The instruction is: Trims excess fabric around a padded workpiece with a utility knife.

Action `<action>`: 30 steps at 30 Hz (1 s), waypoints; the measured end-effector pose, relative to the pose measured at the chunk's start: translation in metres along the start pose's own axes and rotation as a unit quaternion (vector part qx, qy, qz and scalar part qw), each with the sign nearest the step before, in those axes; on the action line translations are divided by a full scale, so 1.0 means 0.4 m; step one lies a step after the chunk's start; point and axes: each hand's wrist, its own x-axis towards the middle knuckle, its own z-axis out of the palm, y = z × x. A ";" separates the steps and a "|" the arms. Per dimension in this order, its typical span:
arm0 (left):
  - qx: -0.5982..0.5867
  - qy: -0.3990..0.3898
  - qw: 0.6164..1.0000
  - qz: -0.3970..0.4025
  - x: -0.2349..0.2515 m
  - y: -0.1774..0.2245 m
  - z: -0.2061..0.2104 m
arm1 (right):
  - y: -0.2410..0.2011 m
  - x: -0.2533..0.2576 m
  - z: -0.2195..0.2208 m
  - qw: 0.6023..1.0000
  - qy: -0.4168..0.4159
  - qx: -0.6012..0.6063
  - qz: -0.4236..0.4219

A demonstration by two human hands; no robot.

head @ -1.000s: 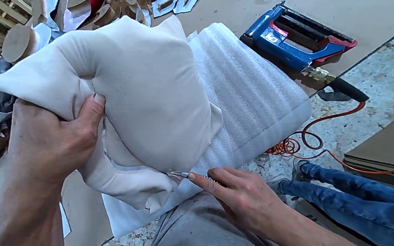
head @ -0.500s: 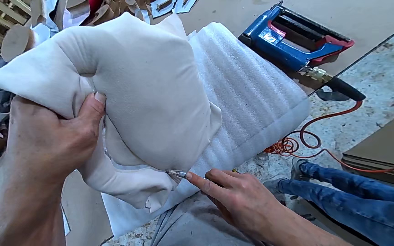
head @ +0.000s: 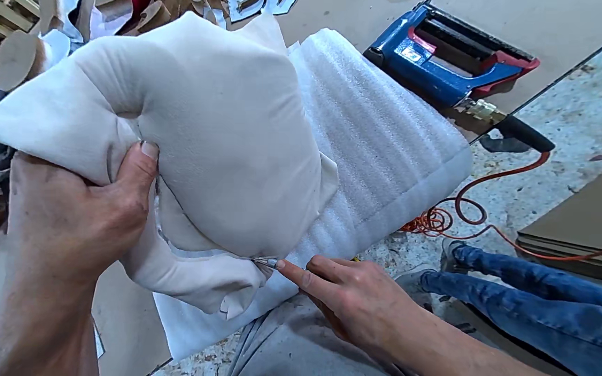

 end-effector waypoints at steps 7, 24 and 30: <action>0.005 -0.002 1.000 0.002 0.004 0.004 -0.002 | 0.001 0.006 -0.002 1.000 0.002 -0.013 0.001; -0.140 -0.044 0.984 -0.104 0.020 -0.041 0.022 | 0.048 -0.101 -0.291 0.951 0.049 0.204 0.228; -0.216 -0.017 0.964 -0.154 -0.065 -0.112 0.064 | -0.028 -0.014 -0.166 0.909 0.053 0.356 0.210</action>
